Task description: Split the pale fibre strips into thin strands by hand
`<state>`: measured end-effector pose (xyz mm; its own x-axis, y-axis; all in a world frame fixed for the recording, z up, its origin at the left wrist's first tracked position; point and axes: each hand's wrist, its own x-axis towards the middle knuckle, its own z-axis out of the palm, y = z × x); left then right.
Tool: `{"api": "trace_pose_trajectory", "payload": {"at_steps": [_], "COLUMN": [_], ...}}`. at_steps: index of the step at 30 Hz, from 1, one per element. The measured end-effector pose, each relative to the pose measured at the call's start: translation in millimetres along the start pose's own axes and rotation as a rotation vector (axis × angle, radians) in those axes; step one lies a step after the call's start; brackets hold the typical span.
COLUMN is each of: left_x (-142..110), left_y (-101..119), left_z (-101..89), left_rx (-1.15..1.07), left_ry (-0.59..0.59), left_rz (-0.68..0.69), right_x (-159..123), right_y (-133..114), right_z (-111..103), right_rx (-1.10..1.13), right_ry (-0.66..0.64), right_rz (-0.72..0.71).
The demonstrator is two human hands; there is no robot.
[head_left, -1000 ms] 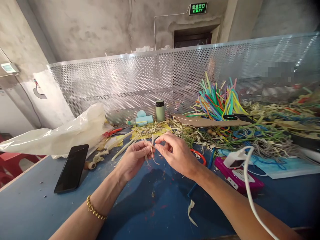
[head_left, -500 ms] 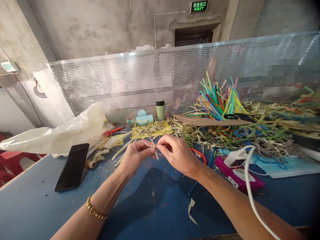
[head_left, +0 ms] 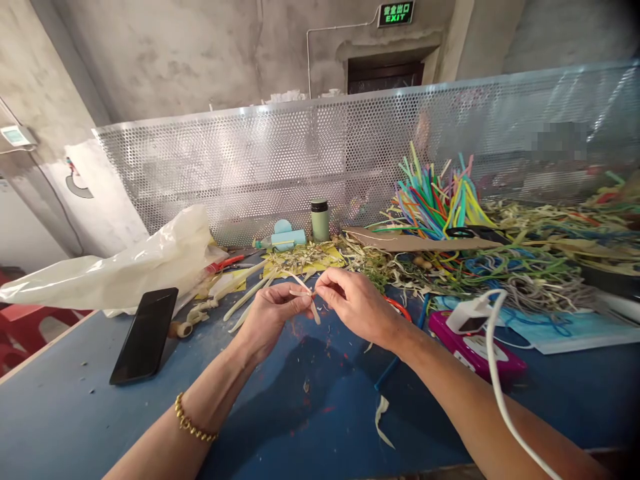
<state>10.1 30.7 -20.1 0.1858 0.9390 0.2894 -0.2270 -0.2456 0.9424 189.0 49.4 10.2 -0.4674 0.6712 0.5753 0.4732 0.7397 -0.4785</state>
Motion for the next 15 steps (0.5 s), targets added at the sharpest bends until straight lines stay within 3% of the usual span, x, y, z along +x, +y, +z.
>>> {"api": "trace_pose_trajectory", "payload": {"at_steps": [6,10,15], "left_x": [1,2,2], "left_y": [5,5,2], "left_z": [1.8,3.4,4.7], "left_rx": [-0.079,-0.098,-0.112], "left_ry": [0.078,0.107,0.050], "left_rz": [0.003,0.014,0.023], "right_x": [1,-3,-6], "right_y": [0,-6,-8], "right_z": [0,4,12], "right_rx": [-0.193,-0.179,-0.070], "right_ry": [0.302,0.180,0.086], "right_rz": [-0.153,-0.096,-0.036]}}
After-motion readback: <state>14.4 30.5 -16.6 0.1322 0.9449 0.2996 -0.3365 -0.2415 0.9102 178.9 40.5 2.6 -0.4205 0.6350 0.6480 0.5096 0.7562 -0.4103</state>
